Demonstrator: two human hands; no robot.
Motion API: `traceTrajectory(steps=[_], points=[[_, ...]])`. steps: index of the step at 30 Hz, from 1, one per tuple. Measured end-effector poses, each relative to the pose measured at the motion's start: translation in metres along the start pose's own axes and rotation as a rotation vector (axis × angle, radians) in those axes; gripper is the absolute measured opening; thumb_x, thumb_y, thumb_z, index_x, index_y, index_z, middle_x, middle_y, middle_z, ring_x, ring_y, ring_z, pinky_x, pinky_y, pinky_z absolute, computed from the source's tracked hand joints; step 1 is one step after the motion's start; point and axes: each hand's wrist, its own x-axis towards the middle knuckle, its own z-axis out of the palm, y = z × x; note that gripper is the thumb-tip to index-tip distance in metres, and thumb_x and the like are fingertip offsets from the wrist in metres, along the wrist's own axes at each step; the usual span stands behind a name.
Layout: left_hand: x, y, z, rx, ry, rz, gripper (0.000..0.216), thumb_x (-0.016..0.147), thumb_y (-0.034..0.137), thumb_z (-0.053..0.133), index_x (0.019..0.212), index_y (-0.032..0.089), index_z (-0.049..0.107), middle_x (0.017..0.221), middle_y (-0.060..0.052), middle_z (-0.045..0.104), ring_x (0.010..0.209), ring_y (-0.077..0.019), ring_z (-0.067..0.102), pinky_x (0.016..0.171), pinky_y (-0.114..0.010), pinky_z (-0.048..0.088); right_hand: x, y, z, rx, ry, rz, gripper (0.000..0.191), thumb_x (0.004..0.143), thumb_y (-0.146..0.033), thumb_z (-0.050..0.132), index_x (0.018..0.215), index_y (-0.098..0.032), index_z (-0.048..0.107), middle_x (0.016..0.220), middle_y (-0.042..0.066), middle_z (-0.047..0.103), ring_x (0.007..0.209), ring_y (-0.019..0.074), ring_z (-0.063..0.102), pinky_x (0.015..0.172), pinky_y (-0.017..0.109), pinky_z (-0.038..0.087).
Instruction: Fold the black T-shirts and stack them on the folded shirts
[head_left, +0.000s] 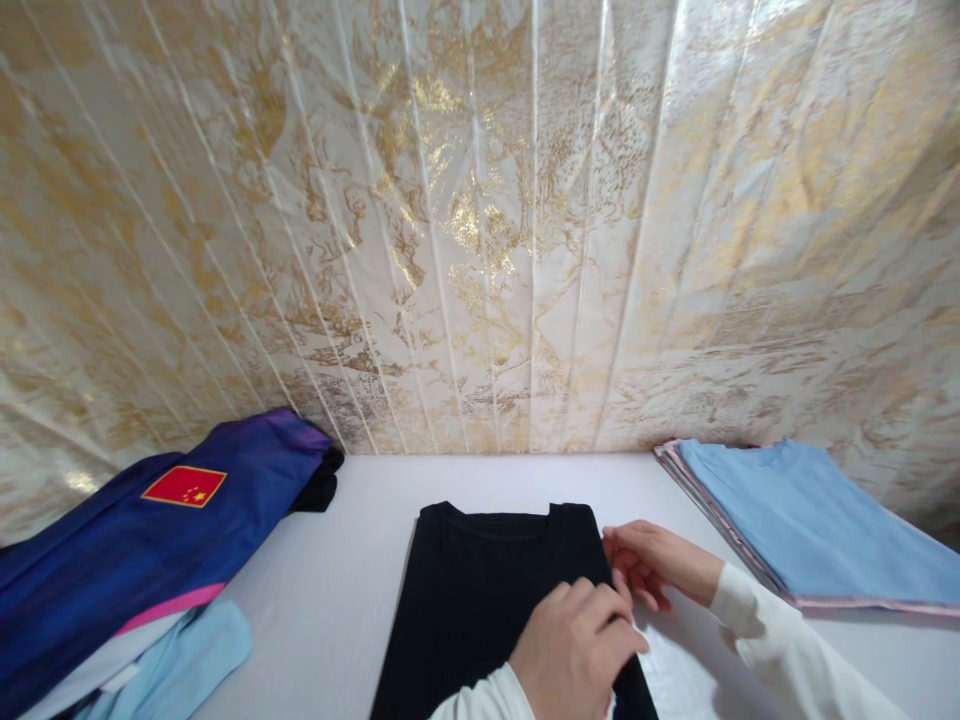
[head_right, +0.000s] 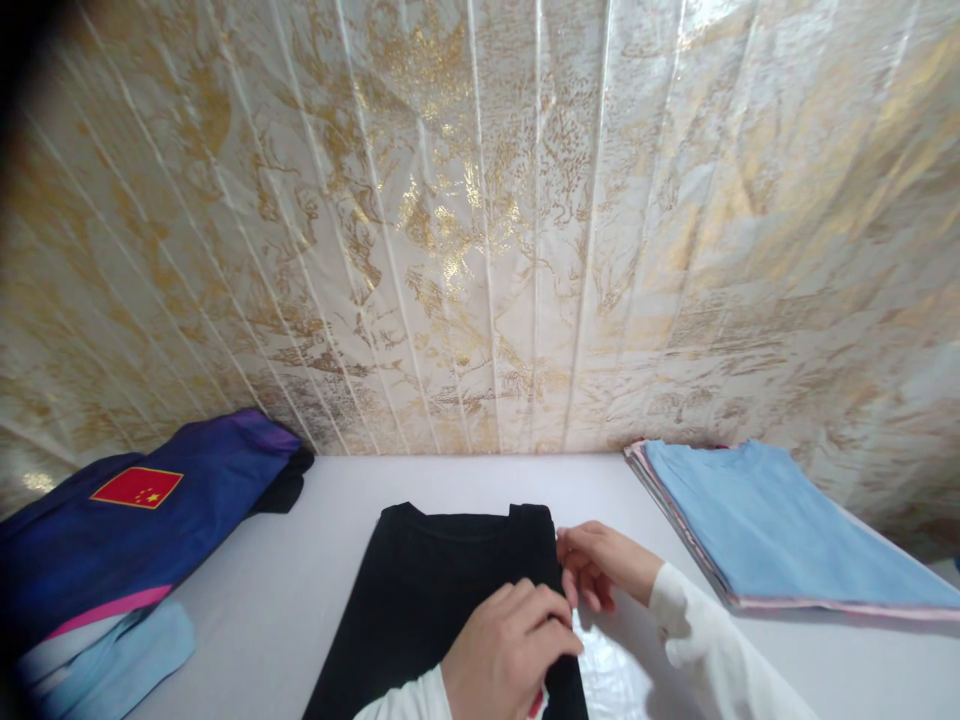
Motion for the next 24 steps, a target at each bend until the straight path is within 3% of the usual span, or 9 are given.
traceTrajectory(steps=[3, 7, 13, 24], points=[[-0.003, -0.005, -0.014, -0.032, 0.021, -0.237, 0.025, 0.089, 0.015, 0.047, 0.111, 0.020, 0.056, 0.125, -0.003, 0.055, 0.111, -0.0193, 0.050, 0.092, -0.035, 0.040, -0.015, 0.016, 0.001, 0.078, -0.172, 0.052, 0.037, 0.069, -0.053, 0.055, 0.080, -0.017, 0.051, 0.051, 0.003, 0.065, 0.029, 0.0080, 0.047, 0.028, 0.016, 0.034], [-0.009, -0.013, -0.020, -0.020, -0.146, -0.243, 0.048, 0.094, 0.029, 0.039, 0.140, 0.015, 0.035, 0.151, -0.007, 0.025, 0.138, -0.0223, 0.022, 0.109, -0.041, 0.026, -0.026, 0.032, 0.011, 0.155, -0.264, 0.089, 0.045, 0.065, -0.056, 0.063, 0.085, -0.019, 0.047, 0.051, 0.001, 0.065, 0.029, 0.0084, 0.049, 0.028, 0.016, 0.037], [-0.012, -0.014, -0.020, -0.039, -0.195, -0.296, 0.055, 0.098, 0.041, 0.031, 0.146, 0.015, 0.023, 0.153, -0.005, 0.015, 0.141, -0.0191, 0.013, 0.113, -0.040, 0.020, -0.025, 0.030, 0.029, 0.114, -0.206, 0.118, 0.042, 0.062, -0.054, 0.063, 0.077, -0.021, 0.041, 0.047, -0.001, 0.063, 0.028, 0.0072, 0.046, 0.027, 0.016, 0.037], [-0.014, -0.016, -0.018, -0.021, -0.167, -0.284, 0.057, 0.097, 0.043, 0.032, 0.145, 0.015, 0.024, 0.153, -0.007, 0.017, 0.141, -0.0197, 0.012, 0.114, -0.041, 0.020, -0.032, 0.039, 0.025, 0.059, -0.147, 0.166, 0.028, 0.060, -0.043, 0.050, 0.074, -0.023, 0.036, 0.038, -0.003, 0.059, 0.022, 0.0071, 0.039, 0.023, 0.014, 0.031]])
